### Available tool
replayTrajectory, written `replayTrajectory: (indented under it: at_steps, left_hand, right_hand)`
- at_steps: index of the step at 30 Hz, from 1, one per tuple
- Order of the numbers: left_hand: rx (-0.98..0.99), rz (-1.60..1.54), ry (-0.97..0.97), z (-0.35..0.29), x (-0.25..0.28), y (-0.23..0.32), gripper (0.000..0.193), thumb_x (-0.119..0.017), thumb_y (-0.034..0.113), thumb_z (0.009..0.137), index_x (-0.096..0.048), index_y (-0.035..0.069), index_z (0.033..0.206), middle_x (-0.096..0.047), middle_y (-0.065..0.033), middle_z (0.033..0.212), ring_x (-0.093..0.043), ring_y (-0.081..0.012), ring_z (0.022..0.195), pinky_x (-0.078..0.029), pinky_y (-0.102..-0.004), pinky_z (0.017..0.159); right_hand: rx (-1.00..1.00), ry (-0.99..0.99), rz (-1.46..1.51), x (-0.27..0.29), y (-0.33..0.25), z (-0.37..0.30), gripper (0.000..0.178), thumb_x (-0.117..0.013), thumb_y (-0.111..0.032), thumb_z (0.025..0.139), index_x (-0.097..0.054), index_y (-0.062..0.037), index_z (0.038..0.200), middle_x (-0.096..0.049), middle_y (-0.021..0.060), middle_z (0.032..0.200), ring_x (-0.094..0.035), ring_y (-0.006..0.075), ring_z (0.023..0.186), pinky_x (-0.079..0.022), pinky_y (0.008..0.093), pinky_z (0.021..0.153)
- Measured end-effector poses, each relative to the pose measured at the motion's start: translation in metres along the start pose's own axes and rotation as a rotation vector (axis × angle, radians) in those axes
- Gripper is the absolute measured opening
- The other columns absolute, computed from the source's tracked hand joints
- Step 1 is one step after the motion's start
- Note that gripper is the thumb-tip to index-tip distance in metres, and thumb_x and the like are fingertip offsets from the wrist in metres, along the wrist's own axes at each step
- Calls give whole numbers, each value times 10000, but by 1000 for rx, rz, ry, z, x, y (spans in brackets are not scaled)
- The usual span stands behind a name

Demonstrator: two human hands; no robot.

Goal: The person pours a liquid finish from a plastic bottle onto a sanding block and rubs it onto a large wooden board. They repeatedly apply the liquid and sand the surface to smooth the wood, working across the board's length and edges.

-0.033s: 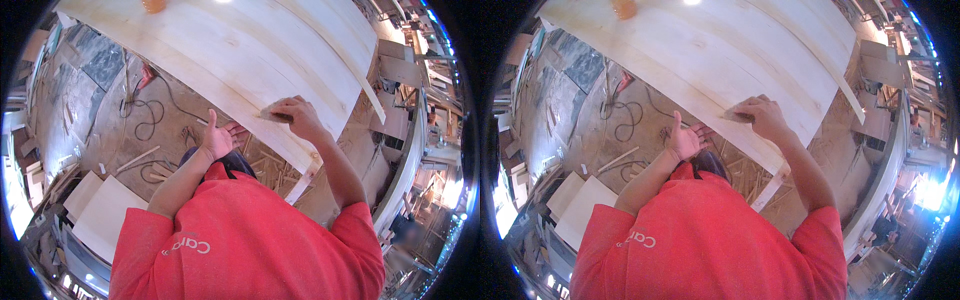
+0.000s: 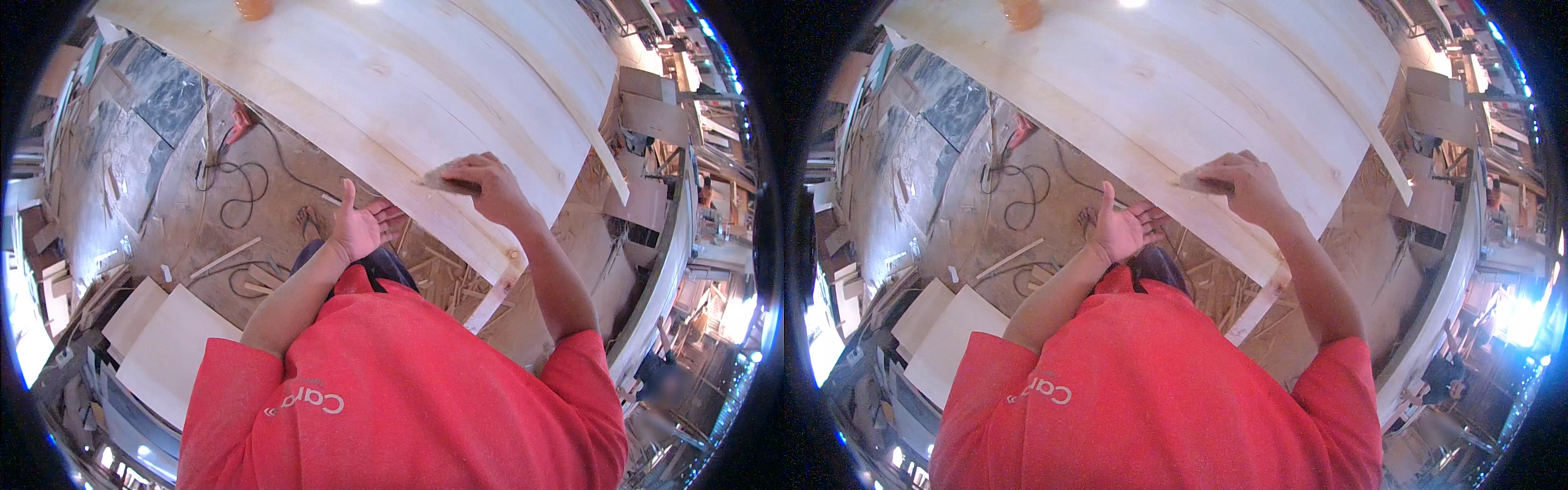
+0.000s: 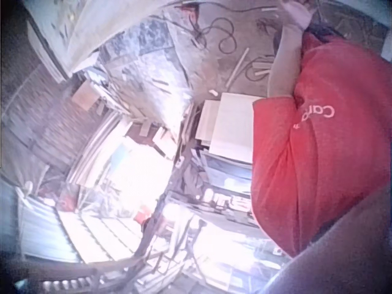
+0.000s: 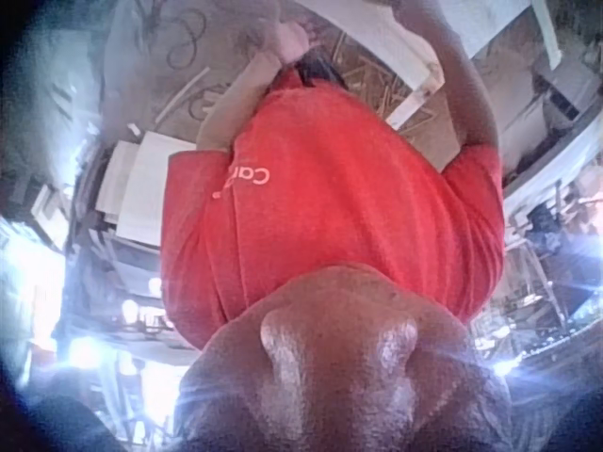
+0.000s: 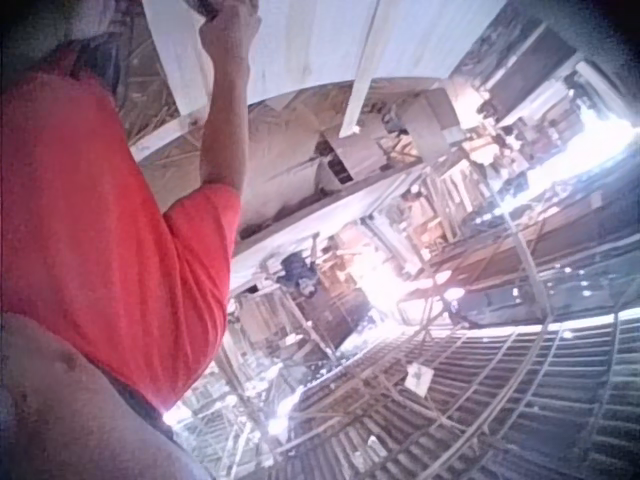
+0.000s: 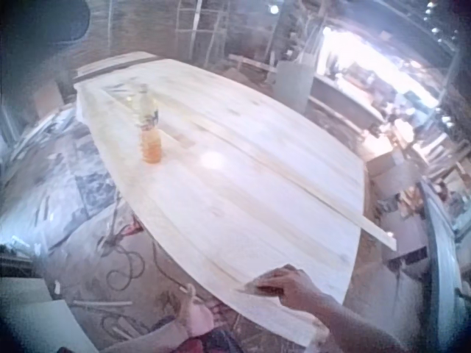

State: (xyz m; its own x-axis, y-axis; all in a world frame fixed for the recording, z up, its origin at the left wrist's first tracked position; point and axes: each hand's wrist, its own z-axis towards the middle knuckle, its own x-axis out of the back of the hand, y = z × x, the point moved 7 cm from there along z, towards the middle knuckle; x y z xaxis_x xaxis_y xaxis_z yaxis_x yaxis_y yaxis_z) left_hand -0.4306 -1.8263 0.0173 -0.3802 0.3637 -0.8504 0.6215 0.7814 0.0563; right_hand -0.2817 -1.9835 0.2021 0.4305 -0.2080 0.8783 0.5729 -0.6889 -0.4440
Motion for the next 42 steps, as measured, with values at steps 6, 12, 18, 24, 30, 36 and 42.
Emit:
replayTrajectory:
  at_steps: [6,12,18,24,30,36,42]
  left_hand:
    - [76,47,58,2,7,-20,1316,-332,1084,668,-553,69,1476,-571,-132,1474,-462,-327,1401,-240,-534,1193]
    - [105,69,-19,4,4,-30,1329,-327,1080,679,-526,47,1491,-535,-158,1494,-435,-308,1424,-251,-516,1190]
    - [89,60,-37,3,3,-26,1308,-335,1055,718,-492,30,1515,-541,-170,1480,-462,-322,1403,-297,-498,1164]
    - [96,62,-30,2,1,-21,1292,-344,1057,711,-501,55,1513,-594,-153,1429,-519,-336,1359,-327,-504,1139]
    - [118,55,-40,5,4,-25,1299,-329,1064,703,-497,68,1519,-588,-162,1448,-497,-342,1390,-325,-502,1134]
    - [113,48,-93,7,-2,-29,1348,-322,1082,681,-460,45,1530,-523,-153,1500,-440,-342,1426,-218,-564,1193]
    - [114,23,-36,11,4,-31,1424,-333,1097,648,-398,12,1568,-478,-180,1552,-406,-346,1451,-181,-569,1212]
  right_hand:
    - [115,150,9,-8,-27,67,376,-684,18,846,-782,-158,1164,-736,38,1195,-649,316,1134,-518,420,1005]
    - [192,259,-242,-54,-50,105,524,-704,-25,786,-745,-276,1245,-657,-52,1300,-544,226,1278,-407,476,999]
    - [250,324,-284,-65,-59,126,479,-703,-53,805,-752,-282,1223,-659,-55,1291,-554,239,1267,-403,482,1005]
    - [239,208,-267,-62,-55,127,423,-695,-64,823,-767,-268,1186,-689,-54,1233,-573,241,1246,-410,484,991]
    - [250,233,-286,-51,-72,161,365,-678,-83,844,-778,-258,1149,-711,-66,1192,-583,223,1244,-424,493,978]
    - [104,-24,-410,-56,-73,159,323,-661,-117,859,-784,-292,1101,-715,-73,1159,-592,214,1231,-442,507,935]
    - [141,-162,-485,-55,-43,89,251,-678,-137,845,-773,-292,1018,-690,-71,1040,-611,202,1142,-440,490,895]
